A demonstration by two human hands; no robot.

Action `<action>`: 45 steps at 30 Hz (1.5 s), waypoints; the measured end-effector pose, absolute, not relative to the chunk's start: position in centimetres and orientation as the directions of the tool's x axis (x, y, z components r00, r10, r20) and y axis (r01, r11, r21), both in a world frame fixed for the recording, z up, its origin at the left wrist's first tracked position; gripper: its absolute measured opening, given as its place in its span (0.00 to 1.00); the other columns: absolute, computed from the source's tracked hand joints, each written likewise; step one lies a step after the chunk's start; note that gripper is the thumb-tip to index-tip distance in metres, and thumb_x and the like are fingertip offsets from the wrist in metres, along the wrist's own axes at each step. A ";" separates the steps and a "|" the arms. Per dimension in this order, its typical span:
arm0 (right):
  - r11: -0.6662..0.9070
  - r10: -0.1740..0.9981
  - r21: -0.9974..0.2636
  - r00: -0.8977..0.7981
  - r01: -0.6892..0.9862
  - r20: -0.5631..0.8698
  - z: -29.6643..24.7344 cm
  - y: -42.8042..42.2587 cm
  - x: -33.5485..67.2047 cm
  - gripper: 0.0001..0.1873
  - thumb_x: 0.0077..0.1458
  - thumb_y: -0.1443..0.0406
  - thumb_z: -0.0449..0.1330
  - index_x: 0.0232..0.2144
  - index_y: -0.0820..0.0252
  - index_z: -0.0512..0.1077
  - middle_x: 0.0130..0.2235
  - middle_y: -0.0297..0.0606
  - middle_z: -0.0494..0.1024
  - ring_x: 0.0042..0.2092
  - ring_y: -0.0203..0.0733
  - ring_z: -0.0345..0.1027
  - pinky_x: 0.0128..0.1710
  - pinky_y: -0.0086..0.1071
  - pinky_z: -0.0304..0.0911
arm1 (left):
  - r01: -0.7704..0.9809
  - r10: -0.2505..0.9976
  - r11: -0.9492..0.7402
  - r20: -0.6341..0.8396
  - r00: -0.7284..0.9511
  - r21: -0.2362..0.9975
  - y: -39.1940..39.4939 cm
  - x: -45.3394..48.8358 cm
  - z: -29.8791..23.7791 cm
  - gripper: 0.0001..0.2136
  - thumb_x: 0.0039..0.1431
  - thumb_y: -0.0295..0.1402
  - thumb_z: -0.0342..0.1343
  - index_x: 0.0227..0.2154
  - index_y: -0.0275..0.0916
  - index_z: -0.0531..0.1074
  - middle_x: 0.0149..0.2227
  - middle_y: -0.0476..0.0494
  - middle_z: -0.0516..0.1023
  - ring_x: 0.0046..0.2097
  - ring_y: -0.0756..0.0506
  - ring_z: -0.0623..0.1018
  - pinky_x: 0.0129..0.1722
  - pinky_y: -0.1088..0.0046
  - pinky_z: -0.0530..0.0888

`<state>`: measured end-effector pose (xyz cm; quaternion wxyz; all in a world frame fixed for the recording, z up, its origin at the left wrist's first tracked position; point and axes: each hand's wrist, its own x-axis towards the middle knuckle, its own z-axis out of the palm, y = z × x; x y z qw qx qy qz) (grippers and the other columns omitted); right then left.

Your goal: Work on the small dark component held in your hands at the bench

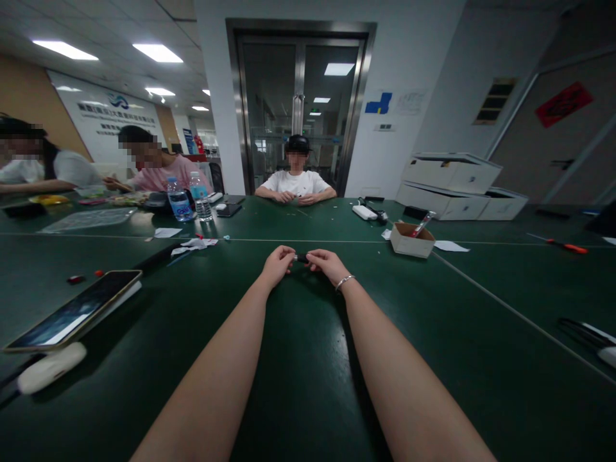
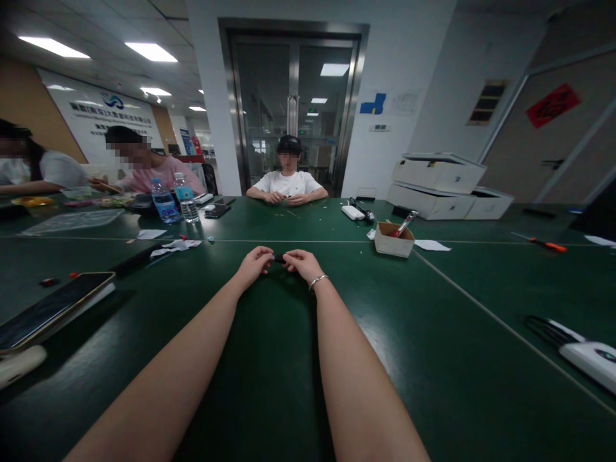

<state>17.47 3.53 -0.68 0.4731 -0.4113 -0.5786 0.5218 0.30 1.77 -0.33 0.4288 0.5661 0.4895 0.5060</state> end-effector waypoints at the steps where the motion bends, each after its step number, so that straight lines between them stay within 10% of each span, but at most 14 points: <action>1: 0.114 0.970 -0.993 -0.214 -0.020 0.115 -0.7 3.5 17.5 0.15 0.41 0.61 0.68 0.31 0.64 0.73 0.25 0.34 0.76 0.22 0.28 0.64 0.24 0.23 0.61 | 0.120 0.989 -0.148 0.148 0.014 0.982 1.8 0.3 -0.4 0.09 0.54 0.37 0.52 0.35 0.37 0.68 0.28 0.48 0.71 0.24 0.54 0.69 0.21 0.80 0.66; 45: 0.087 0.973 -0.996 -0.213 -0.006 0.086 -0.5 3.5 17.4 0.10 0.44 0.68 0.65 0.33 0.64 0.73 0.25 0.33 0.76 0.21 0.27 0.64 0.25 0.24 0.61 | 0.215 0.986 -0.168 0.160 0.055 0.962 2.3 0.2 -0.9 0.11 0.55 0.35 0.48 0.37 0.38 0.71 0.25 0.49 0.69 0.24 0.53 0.67 0.21 0.79 0.65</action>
